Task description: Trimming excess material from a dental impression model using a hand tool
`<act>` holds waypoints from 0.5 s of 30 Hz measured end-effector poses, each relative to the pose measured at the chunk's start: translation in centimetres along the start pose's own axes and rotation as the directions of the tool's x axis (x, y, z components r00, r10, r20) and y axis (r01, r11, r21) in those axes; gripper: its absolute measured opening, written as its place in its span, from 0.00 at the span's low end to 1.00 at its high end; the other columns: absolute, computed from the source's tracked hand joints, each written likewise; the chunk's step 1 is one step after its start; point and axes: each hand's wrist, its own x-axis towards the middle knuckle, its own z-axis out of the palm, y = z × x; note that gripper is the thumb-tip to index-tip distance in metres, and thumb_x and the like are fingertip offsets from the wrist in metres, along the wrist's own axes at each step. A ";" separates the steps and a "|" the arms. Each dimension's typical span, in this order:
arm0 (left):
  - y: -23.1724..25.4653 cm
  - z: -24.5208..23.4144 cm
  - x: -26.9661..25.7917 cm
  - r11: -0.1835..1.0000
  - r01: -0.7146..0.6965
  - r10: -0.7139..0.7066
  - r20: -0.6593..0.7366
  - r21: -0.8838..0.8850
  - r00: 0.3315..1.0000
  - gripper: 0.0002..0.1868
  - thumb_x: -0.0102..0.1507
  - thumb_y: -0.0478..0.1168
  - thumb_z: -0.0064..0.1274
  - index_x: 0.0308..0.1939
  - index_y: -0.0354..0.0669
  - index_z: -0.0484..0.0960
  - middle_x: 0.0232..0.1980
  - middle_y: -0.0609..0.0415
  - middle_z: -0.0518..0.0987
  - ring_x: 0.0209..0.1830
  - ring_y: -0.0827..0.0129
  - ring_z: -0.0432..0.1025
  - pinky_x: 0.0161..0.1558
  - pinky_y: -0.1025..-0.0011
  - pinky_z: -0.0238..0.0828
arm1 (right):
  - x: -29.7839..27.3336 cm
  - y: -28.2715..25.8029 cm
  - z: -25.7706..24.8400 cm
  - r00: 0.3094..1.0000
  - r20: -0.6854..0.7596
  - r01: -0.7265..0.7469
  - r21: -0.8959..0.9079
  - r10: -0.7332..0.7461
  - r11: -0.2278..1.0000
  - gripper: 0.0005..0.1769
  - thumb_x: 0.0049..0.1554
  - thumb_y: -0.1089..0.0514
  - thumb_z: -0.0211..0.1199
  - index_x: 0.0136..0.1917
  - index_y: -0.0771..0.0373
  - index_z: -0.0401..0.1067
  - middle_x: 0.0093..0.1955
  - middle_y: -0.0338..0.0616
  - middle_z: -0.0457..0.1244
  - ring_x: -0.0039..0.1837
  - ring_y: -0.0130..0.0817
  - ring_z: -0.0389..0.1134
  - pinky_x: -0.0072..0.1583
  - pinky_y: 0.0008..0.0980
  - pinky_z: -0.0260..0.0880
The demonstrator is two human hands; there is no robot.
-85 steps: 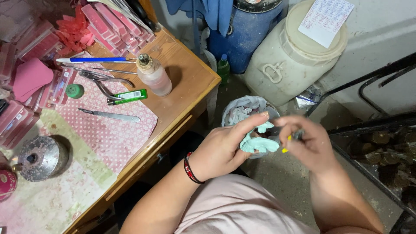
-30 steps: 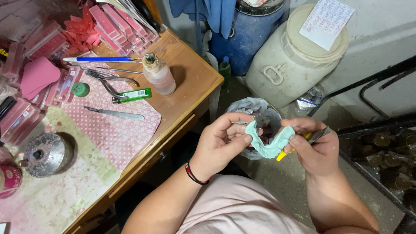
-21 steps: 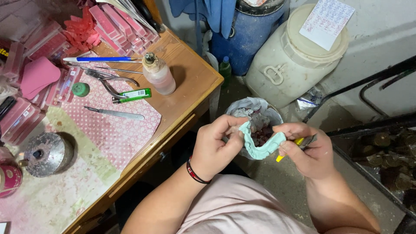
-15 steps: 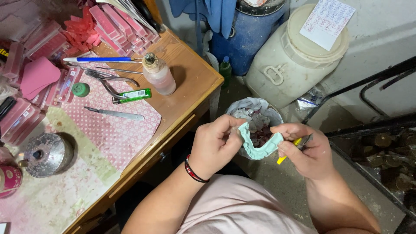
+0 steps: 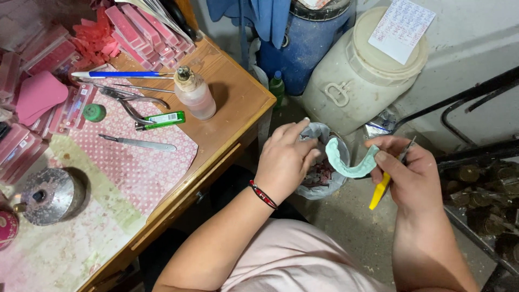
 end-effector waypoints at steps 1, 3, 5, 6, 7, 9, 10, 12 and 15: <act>-0.6 0.7 -0.4 0.996 -0.033 0.035 -0.023 0.079 0.999 0.18 0.68 0.41 0.56 0.62 0.52 0.83 0.64 0.61 0.81 0.61 0.55 0.70 0.58 0.54 0.70 | 0.0 -0.1 0.0 1.000 -0.025 -0.014 -0.011 0.014 1.000 0.14 0.62 0.61 0.60 0.59 0.69 0.74 0.33 0.41 0.61 0.30 0.25 0.62 0.35 0.22 0.63; 0.0 -0.2 -0.2 0.988 -0.029 0.030 -0.006 0.152 1.000 0.19 0.66 0.40 0.58 0.62 0.50 0.82 0.44 0.60 0.80 0.42 0.56 0.71 0.49 0.59 0.68 | -0.1 -1.1 0.8 0.993 -0.106 -0.055 -0.126 0.042 0.990 0.11 0.63 0.63 0.59 0.57 0.67 0.76 0.31 0.42 0.60 0.31 0.26 0.61 0.36 0.24 0.62; 0.1 -0.7 -0.4 0.974 -0.021 0.019 0.010 0.227 1.000 0.21 0.64 0.40 0.60 0.62 0.48 0.80 0.24 0.58 0.79 0.23 0.57 0.73 0.41 0.63 0.65 | -0.3 -1.3 0.8 0.981 -0.184 -0.107 -0.234 0.064 0.966 0.10 0.64 0.66 0.57 0.56 0.64 0.77 0.29 0.42 0.59 0.32 0.28 0.61 0.38 0.25 0.61; -0.2 -0.7 -0.6 0.984 -0.034 0.024 0.058 0.173 0.998 0.22 0.58 0.38 0.62 0.57 0.51 0.84 0.45 0.57 0.80 0.49 0.52 0.68 0.53 0.54 0.63 | -0.3 -0.9 0.4 0.980 -0.194 -0.068 -0.520 -0.040 0.852 0.10 0.65 0.60 0.60 0.58 0.57 0.78 0.34 0.35 0.59 0.32 0.25 0.52 0.40 0.26 0.56; -0.5 -0.8 -0.8 0.992 -0.044 0.032 0.104 0.118 0.994 0.23 0.51 0.36 0.64 0.52 0.54 0.88 0.67 0.57 0.80 0.75 0.46 0.63 0.65 0.45 0.60 | -0.4 -0.6 0.1 0.975 -0.172 -0.037 -0.756 -0.144 0.654 0.10 0.66 0.55 0.64 0.61 0.49 0.78 0.38 0.28 0.60 0.32 0.22 0.44 0.41 0.26 0.52; 0.2 -1.2 -0.8 0.985 -0.051 0.033 0.115 0.164 0.993 0.18 0.51 0.39 0.63 0.46 0.55 0.88 0.64 0.58 0.81 0.71 0.48 0.65 0.62 0.47 0.60 | 0.2 0.9 -1.1 0.981 -0.085 0.008 -0.880 -0.175 0.475 0.14 0.62 0.54 0.63 0.61 0.49 0.78 0.42 0.36 0.66 0.42 0.35 0.58 0.46 0.35 0.59; 0.5 -1.5 -0.8 0.976 -0.066 0.040 0.131 0.206 0.991 0.14 0.51 0.42 0.61 0.41 0.56 0.89 0.61 0.60 0.83 0.68 0.51 0.67 0.59 0.49 0.61 | 0.6 1.6 -1.6 0.981 -0.001 0.053 -0.959 -0.193 0.277 0.17 0.58 0.52 0.63 0.61 0.49 0.77 0.45 0.46 0.71 0.51 0.49 0.72 0.51 0.45 0.67; 1.6 -2.0 -0.9 0.976 -0.056 0.044 0.062 0.213 0.997 0.06 0.53 0.42 0.57 0.33 0.56 0.84 0.49 0.65 0.82 0.60 0.56 0.68 0.54 0.53 0.60 | 1.0 2.1 -1.6 0.993 -0.056 -0.033 -0.974 -0.099 0.224 0.18 0.59 0.49 0.61 0.61 0.52 0.76 0.47 0.52 0.72 0.53 0.56 0.72 0.52 0.48 0.67; 2.5 -3.1 -0.8 0.952 -0.027 0.039 -0.034 0.304 0.999 0.06 0.55 0.44 0.51 0.22 0.56 0.79 0.32 0.67 0.78 0.45 0.59 0.69 0.43 0.55 0.57 | 1.3 1.8 -1.2 0.990 -0.141 -0.144 -0.962 0.031 0.233 0.21 0.59 0.46 0.60 0.62 0.51 0.78 0.50 0.55 0.73 0.57 0.58 0.72 0.55 0.48 0.67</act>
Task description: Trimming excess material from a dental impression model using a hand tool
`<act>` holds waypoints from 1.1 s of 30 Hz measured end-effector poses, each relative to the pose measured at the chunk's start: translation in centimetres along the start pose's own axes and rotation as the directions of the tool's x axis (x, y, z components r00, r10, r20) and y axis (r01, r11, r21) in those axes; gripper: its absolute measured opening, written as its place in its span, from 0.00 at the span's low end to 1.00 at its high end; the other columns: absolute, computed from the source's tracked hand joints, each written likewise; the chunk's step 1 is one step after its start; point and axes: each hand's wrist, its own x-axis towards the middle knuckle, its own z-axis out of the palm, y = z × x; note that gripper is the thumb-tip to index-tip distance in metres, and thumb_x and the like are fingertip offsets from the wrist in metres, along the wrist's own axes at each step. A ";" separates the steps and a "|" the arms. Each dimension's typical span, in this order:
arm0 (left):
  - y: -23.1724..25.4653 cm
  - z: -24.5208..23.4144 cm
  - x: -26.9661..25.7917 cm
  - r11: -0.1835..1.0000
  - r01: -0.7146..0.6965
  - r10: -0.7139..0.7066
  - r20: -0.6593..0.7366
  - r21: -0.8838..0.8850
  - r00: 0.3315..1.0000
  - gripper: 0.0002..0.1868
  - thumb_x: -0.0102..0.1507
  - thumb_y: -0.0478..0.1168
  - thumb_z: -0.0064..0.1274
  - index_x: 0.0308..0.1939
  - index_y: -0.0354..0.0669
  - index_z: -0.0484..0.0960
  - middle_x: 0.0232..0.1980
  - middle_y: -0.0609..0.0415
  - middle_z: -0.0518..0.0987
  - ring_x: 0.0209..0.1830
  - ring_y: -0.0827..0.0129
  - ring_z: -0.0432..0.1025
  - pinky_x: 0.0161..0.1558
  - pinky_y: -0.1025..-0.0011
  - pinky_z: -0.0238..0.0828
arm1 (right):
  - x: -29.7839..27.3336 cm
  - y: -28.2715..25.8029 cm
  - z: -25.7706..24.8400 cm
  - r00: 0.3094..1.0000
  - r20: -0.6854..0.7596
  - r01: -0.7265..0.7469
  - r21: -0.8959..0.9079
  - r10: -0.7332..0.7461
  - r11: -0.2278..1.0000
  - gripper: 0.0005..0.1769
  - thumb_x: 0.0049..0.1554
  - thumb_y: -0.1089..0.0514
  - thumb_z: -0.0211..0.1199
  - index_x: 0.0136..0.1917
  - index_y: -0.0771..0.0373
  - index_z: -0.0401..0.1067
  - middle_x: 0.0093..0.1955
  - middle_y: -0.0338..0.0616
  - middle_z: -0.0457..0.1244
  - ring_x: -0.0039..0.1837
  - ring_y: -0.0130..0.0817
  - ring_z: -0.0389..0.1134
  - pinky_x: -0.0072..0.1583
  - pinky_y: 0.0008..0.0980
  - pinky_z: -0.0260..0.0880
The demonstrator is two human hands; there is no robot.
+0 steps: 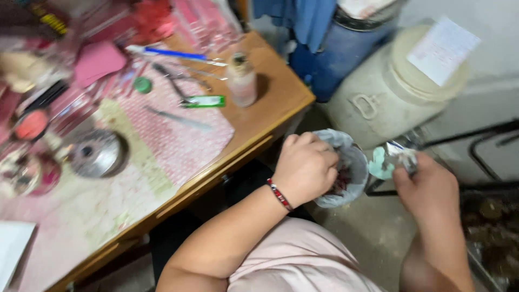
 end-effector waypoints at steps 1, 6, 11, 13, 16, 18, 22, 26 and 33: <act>0.0 -0.5 -0.2 0.996 0.016 -0.015 -0.013 0.082 1.000 0.11 0.56 0.47 0.49 0.19 0.55 0.79 0.27 0.63 0.75 0.38 0.57 0.68 0.38 0.54 0.56 | 0.0 -0.3 -0.1 0.998 0.046 -0.043 0.071 0.040 0.997 0.21 0.59 0.45 0.60 0.63 0.48 0.80 0.51 0.53 0.73 0.58 0.54 0.72 0.57 0.46 0.67; -0.5 -5.2 -0.9 0.982 0.187 -0.188 0.086 0.023 0.978 0.31 0.58 0.72 0.43 0.34 0.52 0.83 0.39 0.55 0.83 0.41 0.51 0.76 0.37 0.53 0.64 | -2.5 -4.4 -0.4 0.982 0.068 0.094 0.645 -0.179 0.759 0.10 0.68 0.60 0.59 0.62 0.62 0.76 0.35 0.40 0.61 0.38 0.27 0.58 0.44 0.26 0.58; -2.4 -10.3 -7.4 0.942 0.117 -0.074 0.145 -0.314 0.987 0.49 0.55 0.72 0.55 0.75 0.56 0.65 0.74 0.52 0.77 0.74 0.60 0.75 0.71 0.62 0.72 | -5.4 -12.4 0.1 0.925 0.077 0.114 0.878 -0.371 0.464 0.13 0.69 0.67 0.54 0.65 0.74 0.70 0.32 0.52 0.58 0.36 0.30 0.59 0.45 0.23 0.57; -2.8 -12.0 -11.0 0.991 -0.003 -0.005 -0.056 -0.130 0.998 0.29 0.65 0.66 0.51 0.66 0.63 0.75 0.70 0.55 0.77 0.64 0.56 0.81 0.65 0.58 0.80 | -7.1 -16.0 0.3 0.881 0.143 0.033 0.933 -0.450 0.360 0.17 0.64 0.60 0.57 0.63 0.70 0.70 0.32 0.45 0.57 0.35 0.25 0.58 0.43 0.18 0.54; -2.4 -17.8 -15.6 0.998 0.061 -0.064 -0.183 -0.018 0.981 0.17 0.68 0.59 0.48 0.48 0.56 0.82 0.70 0.53 0.74 0.51 0.52 0.77 0.55 0.54 0.76 | -8.0 -20.5 2.1 0.770 0.159 0.053 0.949 -0.618 0.311 0.16 0.63 0.62 0.57 0.63 0.72 0.70 0.33 0.48 0.58 0.33 0.30 0.58 0.39 0.23 0.56; -2.3 -21.3 -18.6 0.994 0.095 -0.077 -0.244 0.060 0.967 0.16 0.69 0.58 0.49 0.46 0.54 0.83 0.69 0.54 0.75 0.54 0.53 0.77 0.54 0.55 0.75 | -9.4 -24.4 2.5 0.691 0.197 0.032 0.953 -0.695 0.301 0.16 0.63 0.63 0.58 0.62 0.73 0.72 0.35 0.47 0.60 0.34 0.29 0.58 0.40 0.22 0.58; -2.3 -26.7 -24.1 0.980 0.139 -0.083 -0.340 0.144 0.937 0.19 0.73 0.55 0.43 0.46 0.46 0.82 0.62 0.53 0.79 0.48 0.53 0.76 0.49 0.55 0.72 | -12.7 -31.4 2.2 0.554 0.280 0.188 0.875 -0.784 0.446 0.18 0.61 0.65 0.61 0.64 0.71 0.74 0.43 0.48 0.66 0.36 0.33 0.62 0.42 0.29 0.65; -4.7 -31.7 -29.0 0.918 0.308 -0.165 -0.465 0.251 0.870 0.18 0.68 0.54 0.55 0.44 0.42 0.82 0.55 0.49 0.80 0.47 0.51 0.75 0.47 0.55 0.70 | -14.0 -35.5 1.2 0.488 0.184 0.632 0.600 -0.853 0.491 0.23 0.57 0.58 0.69 0.66 0.56 0.77 0.43 0.36 0.71 0.42 0.23 0.67 0.52 0.25 0.69; -10.9 -35.1 -35.5 0.581 0.705 -0.410 -0.602 0.407 0.685 0.18 0.55 0.50 0.72 0.42 0.48 0.84 0.59 0.54 0.81 0.55 0.55 0.76 0.50 0.57 0.68 | -10.2 -37.4 4.3 0.189 -0.157 0.980 -0.028 -0.969 0.196 0.23 0.66 0.48 0.68 0.69 0.62 0.79 0.55 0.51 0.70 0.57 0.50 0.72 0.60 0.45 0.71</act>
